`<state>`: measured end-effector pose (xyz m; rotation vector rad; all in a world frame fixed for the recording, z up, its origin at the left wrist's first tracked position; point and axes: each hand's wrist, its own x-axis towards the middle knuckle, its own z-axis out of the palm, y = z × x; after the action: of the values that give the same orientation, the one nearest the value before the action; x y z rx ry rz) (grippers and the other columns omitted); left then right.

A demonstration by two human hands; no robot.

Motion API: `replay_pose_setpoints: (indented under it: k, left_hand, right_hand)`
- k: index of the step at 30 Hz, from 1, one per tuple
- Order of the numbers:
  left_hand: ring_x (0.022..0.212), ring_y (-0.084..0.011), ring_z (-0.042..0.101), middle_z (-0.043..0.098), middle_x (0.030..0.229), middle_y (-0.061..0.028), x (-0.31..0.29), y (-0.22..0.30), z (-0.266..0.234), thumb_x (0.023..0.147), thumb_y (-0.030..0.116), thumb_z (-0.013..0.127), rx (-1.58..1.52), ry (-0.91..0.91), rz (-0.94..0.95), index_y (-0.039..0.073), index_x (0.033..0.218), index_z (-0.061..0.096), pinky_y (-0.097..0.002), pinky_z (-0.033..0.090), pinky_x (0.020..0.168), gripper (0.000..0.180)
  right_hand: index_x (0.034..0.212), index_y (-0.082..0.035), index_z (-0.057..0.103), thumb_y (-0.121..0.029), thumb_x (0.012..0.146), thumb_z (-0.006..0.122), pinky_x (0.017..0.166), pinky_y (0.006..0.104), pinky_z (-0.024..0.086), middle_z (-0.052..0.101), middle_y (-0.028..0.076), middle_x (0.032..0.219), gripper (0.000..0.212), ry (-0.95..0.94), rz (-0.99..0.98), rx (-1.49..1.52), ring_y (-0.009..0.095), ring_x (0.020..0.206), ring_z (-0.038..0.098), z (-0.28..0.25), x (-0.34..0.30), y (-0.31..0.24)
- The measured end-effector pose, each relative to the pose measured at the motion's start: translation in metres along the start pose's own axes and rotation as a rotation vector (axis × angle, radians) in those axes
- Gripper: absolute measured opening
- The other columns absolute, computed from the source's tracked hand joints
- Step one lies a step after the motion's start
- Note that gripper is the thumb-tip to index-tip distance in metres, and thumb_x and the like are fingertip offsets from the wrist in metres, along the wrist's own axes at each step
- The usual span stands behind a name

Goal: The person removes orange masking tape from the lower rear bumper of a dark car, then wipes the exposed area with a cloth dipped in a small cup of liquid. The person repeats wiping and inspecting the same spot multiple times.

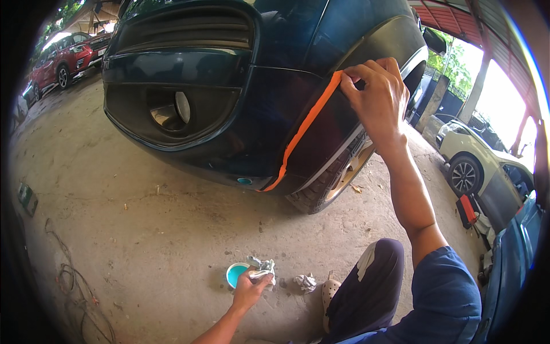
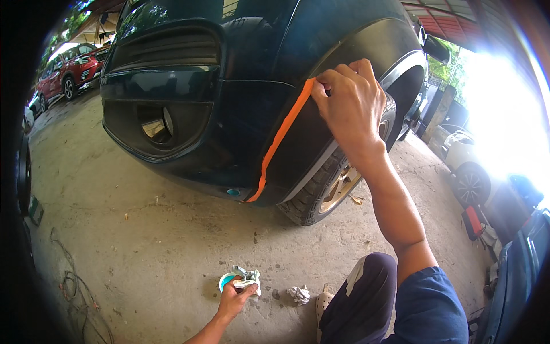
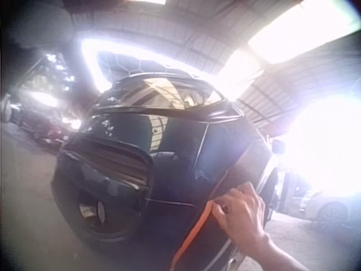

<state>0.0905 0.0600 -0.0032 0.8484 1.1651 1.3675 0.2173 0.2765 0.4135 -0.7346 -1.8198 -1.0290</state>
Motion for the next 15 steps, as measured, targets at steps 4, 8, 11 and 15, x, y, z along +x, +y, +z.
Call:
replay_pose_setpoints:
  k: [4, 8, 11, 15]
  left_hand:
    - [0.086, -0.011, 0.071, 0.078, 0.095, -0.005, 0.0, -0.002, -0.001, 0.095, 0.02, 0.078, 0.016, 0.004, -0.012, 0.0, 0.109, 0.073, -0.0269, 0.055, 0.079, 0.025]
    - [0.086, -0.0111, 0.071, 0.078, 0.095, -0.0049, 0.0, -0.004, -0.003, 0.095, 0.021, 0.078, 0.038, 0.016, -0.021, 0.0, 0.109, 0.074, -0.0271, 0.054, 0.079, 0.026]
    - [0.085, -0.0112, 0.071, 0.078, 0.095, -0.0048, 0.0, -0.007, -0.005, 0.094, 0.022, 0.079, 0.047, 0.023, -0.022, 0.001, 0.108, 0.074, -0.0274, 0.054, 0.079, 0.026]
    - [0.085, -0.0113, 0.071, 0.077, 0.094, -0.0046, 0.0, -0.012, -0.008, 0.095, 0.022, 0.079, 0.063, 0.039, -0.025, 0.001, 0.107, 0.074, -0.0276, 0.054, 0.078, 0.025]
  right_hand:
    - [0.081, -0.008, 0.078, -0.019, 0.085, 0.073, 0.076, 0.0424, 0.057, 0.073, 0.002, 0.082, 0.012, 0.019, -0.016, 0.006, 0.027, 0.099, 0.064, 0.003, 0.002, -0.001]
    - [0.083, -0.008, 0.075, -0.023, 0.085, 0.073, 0.078, 0.0414, 0.054, 0.068, 0.002, 0.081, 0.015, 0.003, 0.01, -0.004, 0.023, 0.094, 0.062, 0.009, 0.002, -0.001]
    - [0.085, -0.007, 0.072, -0.021, 0.086, 0.073, 0.077, 0.0418, 0.054, 0.066, 0.003, 0.081, 0.014, 0.013, 0.0, -0.002, 0.024, 0.093, 0.062, 0.014, 0.0, 0.0]
    - [0.086, -0.007, 0.069, -0.018, 0.086, 0.073, 0.075, 0.0409, 0.054, 0.064, 0.004, 0.08, 0.012, 0.038, -0.058, 0.026, 0.024, 0.091, 0.061, 0.019, -0.002, 0.0]
